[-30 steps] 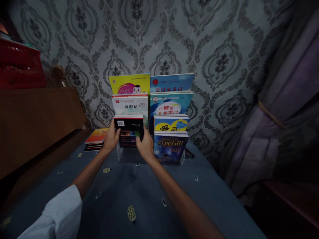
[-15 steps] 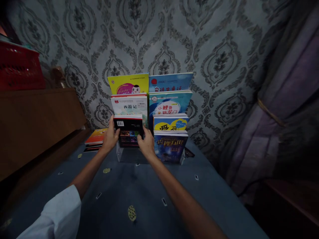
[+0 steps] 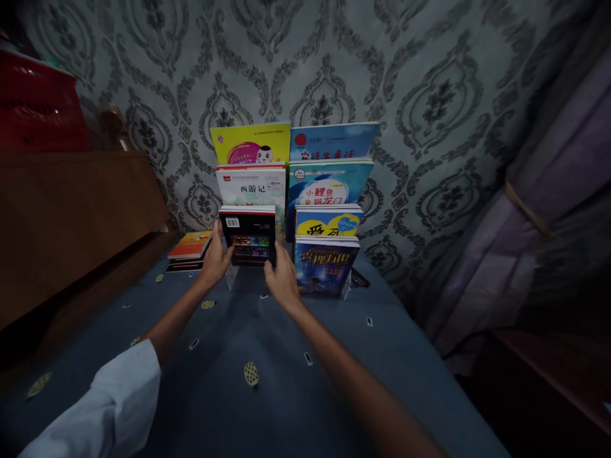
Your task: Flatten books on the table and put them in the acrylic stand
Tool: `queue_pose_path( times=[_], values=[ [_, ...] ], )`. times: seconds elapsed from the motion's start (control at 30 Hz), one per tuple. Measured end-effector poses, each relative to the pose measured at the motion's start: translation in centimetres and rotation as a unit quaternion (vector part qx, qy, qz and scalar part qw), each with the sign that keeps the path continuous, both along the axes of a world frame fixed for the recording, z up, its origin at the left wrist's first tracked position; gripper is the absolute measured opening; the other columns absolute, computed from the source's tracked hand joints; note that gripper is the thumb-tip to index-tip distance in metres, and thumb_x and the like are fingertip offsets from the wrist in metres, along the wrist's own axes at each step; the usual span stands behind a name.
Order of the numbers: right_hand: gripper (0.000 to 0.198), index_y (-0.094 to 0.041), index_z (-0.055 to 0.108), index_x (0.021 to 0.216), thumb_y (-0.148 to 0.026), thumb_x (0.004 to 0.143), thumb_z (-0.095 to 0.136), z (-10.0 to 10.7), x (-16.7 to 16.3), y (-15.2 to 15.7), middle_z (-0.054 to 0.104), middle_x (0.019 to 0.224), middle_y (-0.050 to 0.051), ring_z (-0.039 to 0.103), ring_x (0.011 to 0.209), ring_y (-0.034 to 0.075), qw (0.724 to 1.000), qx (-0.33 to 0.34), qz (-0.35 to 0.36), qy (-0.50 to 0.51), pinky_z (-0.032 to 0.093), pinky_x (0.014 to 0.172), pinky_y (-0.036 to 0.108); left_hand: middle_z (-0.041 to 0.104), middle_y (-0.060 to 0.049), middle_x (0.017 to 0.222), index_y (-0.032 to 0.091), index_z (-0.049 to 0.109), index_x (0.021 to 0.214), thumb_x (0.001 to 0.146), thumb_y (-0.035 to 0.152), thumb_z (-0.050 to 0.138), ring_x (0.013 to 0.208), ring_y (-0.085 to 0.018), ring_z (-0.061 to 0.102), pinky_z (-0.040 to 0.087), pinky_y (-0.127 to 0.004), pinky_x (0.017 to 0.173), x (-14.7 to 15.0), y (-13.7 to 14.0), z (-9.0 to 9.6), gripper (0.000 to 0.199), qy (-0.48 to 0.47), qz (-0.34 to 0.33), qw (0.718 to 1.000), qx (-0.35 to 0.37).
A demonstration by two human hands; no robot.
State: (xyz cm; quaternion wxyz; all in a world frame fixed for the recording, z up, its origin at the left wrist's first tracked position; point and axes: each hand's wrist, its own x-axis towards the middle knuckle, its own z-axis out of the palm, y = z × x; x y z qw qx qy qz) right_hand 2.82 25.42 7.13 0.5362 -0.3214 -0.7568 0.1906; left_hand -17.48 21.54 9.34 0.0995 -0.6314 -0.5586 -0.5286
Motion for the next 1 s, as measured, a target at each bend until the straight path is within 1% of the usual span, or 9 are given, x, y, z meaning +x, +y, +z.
queue_pose_path(
  times=[0.13,0.2,0.23,0.3,0.43,0.57,0.73,0.87,1.0],
  values=[
    [0.051,-0.022,0.051,0.143,-0.022,0.093,0.045,-3.0,1.3,-3.3,0.058,0.143,0.011,0.052,0.135,0.024,0.997,0.035,0.046,-0.047,0.042,0.114,0.051,0.042,-0.018,0.154,0.016,0.019,0.154,0.096,0.025,0.045,0.144,-0.027,0.041,0.034,-0.049,0.118,-2.8,-1.8,-4.0,0.065,0.041,0.029,0.998,-0.036],
    [0.048,-0.024,0.055,0.14,-0.019,0.093,0.044,-5.1,1.8,-5.0,0.063,0.137,0.009,0.056,0.131,0.024,0.99,0.021,0.098,-0.095,0.046,0.111,0.05,0.046,-0.018,0.151,0.014,0.03,0.149,0.094,0.023,0.045,0.142,-0.029,0.043,0.036,-0.051,0.117,-4.9,-2.6,-5.8,0.058,0.079,0.077,0.989,-0.097],
    [0.046,-0.024,0.057,0.137,-0.019,0.093,0.044,-6.1,2.1,-5.8,0.064,0.135,0.009,0.057,0.13,0.024,0.985,0.012,0.119,-0.123,0.047,0.11,0.05,0.047,-0.018,0.149,0.014,0.034,0.146,0.093,0.021,0.046,0.141,-0.029,0.044,0.036,-0.049,0.117,-6.1,-2.9,-6.4,0.055,0.103,0.114,0.977,-0.148],
    [0.042,-0.022,0.06,0.133,-0.019,0.094,0.044,-8.1,2.4,-6.9,0.065,0.134,0.01,0.058,0.129,0.025,0.976,-0.003,0.141,-0.167,0.049,0.108,0.05,0.049,-0.019,0.147,0.014,0.042,0.14,0.092,0.018,0.045,0.14,-0.029,0.045,0.038,-0.046,0.116,-8.3,-3.1,-7.0,0.048,0.125,0.182,0.949,-0.224],
    [0.039,-0.023,0.063,0.13,-0.019,0.094,0.047,-10.3,2.9,-7.9,0.064,0.134,0.011,0.059,0.128,0.025,0.967,0.008,0.153,-0.201,0.052,0.106,0.048,0.053,-0.025,0.139,0.006,0.049,0.13,0.092,0.013,0.04,0.135,-0.034,0.047,0.04,-0.051,0.111,-12.0,-2.4,-6.3,0.04,0.122,0.26,0.915,-0.283],
    [0.034,-0.023,0.066,0.123,-0.018,0.095,0.048,-10.3,3.0,-7.9,0.064,0.133,0.012,0.06,0.126,0.024,0.966,0.031,0.157,-0.202,0.052,0.106,0.046,0.054,-0.025,0.137,0.009,0.054,0.124,0.094,0.017,0.041,0.134,-0.035,0.047,0.041,-0.049,0.107,-14.1,-1.2,-5.3,0.034,0.138,0.298,0.883,-0.337],
    [0.031,-0.023,0.068,0.118,-0.016,0.094,0.051,-9.7,2.7,-8.1,0.065,0.131,0.012,0.062,0.123,0.025,0.966,0.035,0.152,-0.205,0.055,0.103,0.044,0.054,-0.024,0.138,0.011,0.056,0.122,0.096,0.021,0.041,0.137,-0.036,0.043,0.036,-0.055,0.109,-15.3,0.7,-4.7,0.031,0.179,0.291,0.857,-0.387],
    [0.031,-0.022,0.068,0.117,-0.013,0.092,0.051,-8.8,2.7,-8.4,0.065,0.131,0.012,0.062,0.122,0.025,0.961,0.023,0.157,-0.226,0.054,0.103,0.044,0.062,-0.025,0.128,0.011,0.056,0.119,0.098,0.026,0.04,0.124,-0.036,0.056,0.039,-0.057,0.103,-16.4,2.4,-4.2,0.031,0.203,0.276,0.838,-0.424],
    [0.032,-0.022,0.068,0.118,-0.014,0.094,0.049,-8.3,2.8,-8.6,0.065,0.131,0.013,0.063,0.12,0.026,0.961,0.023,0.153,-0.23,0.053,0.104,0.045,0.068,-0.024,0.116,0.01,0.062,0.107,0.094,0.023,0.043,0.114,-0.037,0.062,0.037,-0.061,0.102,-17.9,4.3,-3.8,0.026,0.23,0.254,0.826,-0.447]
  ],
)
